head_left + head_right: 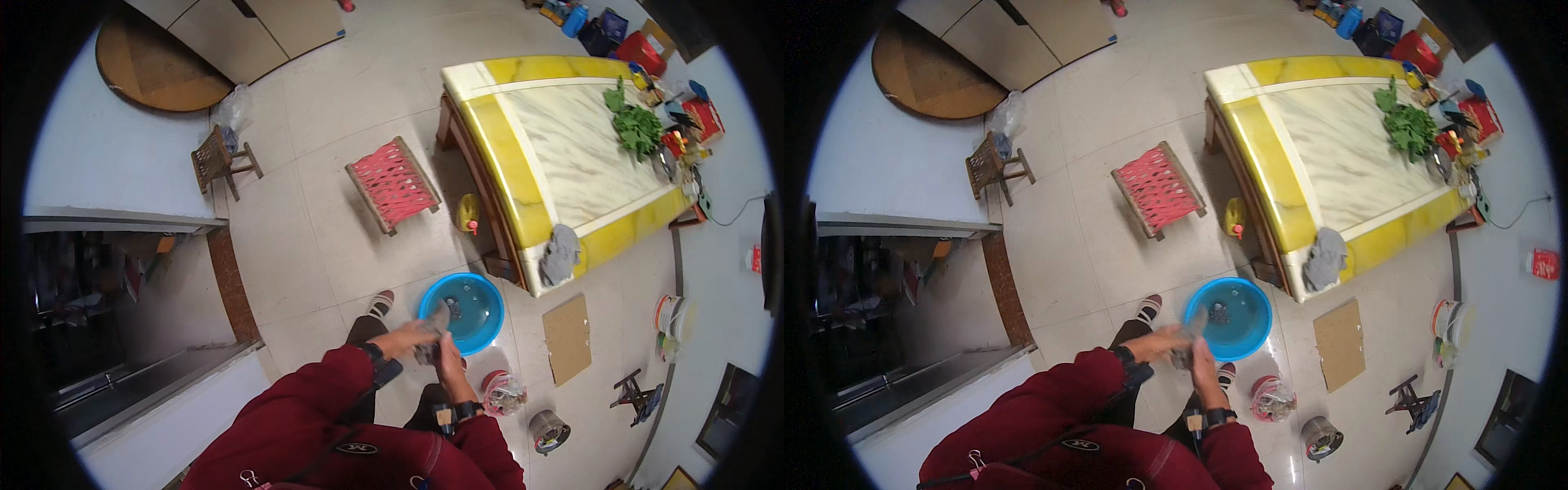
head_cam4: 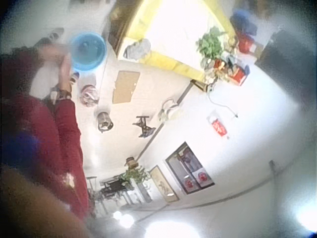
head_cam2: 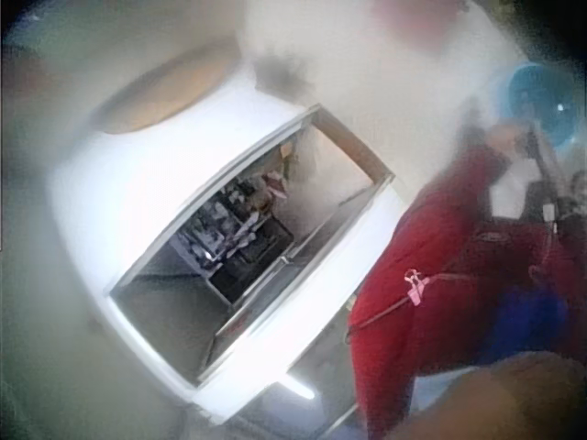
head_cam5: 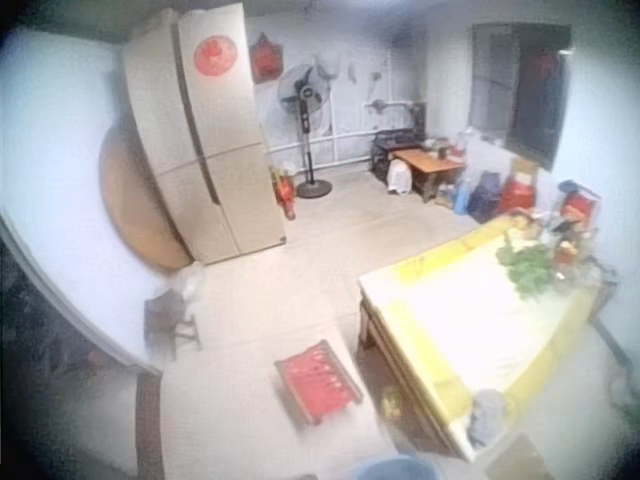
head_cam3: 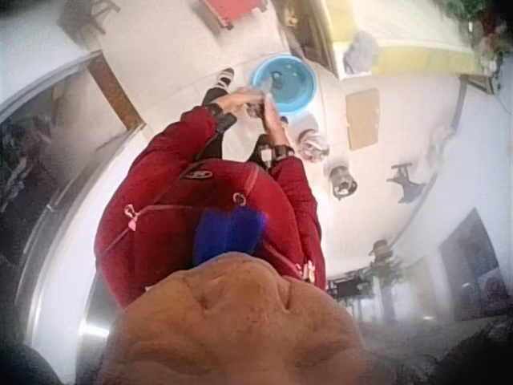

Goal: The person wipes a metal door with a cloth, then walks to a blue basin and sits on a stool to wash the cloth by hand. The person wrings out the cloth and continues washing it in the basin.

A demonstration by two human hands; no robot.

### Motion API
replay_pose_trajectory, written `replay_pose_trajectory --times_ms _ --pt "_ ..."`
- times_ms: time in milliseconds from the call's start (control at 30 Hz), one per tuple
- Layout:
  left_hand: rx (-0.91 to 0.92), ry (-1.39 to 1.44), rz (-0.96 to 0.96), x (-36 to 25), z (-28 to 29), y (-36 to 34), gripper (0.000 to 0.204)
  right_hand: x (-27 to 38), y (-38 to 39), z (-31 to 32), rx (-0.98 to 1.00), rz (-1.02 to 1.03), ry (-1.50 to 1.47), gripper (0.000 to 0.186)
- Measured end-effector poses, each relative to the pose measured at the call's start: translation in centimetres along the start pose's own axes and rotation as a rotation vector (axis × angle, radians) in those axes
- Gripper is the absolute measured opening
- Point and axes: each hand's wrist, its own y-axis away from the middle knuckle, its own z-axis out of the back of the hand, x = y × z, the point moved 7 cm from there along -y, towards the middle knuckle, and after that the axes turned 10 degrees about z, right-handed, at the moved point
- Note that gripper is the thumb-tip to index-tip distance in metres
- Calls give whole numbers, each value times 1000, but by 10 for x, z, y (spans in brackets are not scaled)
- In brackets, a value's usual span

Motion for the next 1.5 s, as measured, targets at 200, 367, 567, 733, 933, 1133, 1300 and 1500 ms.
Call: replay_pose_trajectory --times_ms 200,367,567,733,933,1133,1300,1500 --pt "-212 310 -118 -37 140 49 50 58 -37 -122 162 340 505 68" --pt "-30 150 28 -40 107 28 54 55 -61 -125 39 236 348 66" --pt "-377 -398 -34 -83 212 -49 34 -13 -75 -20 -243 23 -137 54" --pt "-809 -158 -75 -120 368 -125 58 -113 -17 53 -458 13 -199 44" --pt "-945 32 6 -139 441 -239 75 -210 49 91 -645 -150 -255 37" --pt "-821 62 -147 -150 429 -238 57 -234 38 93 -549 -140 -344 36" --pt "-1021 -17 -154 -125 445 -181 47 -232 36 98 -533 -163 -343 37" --pt "-1079 -629 49 50 576 -121 47 -232 60 121 -502 -142 -326 39"
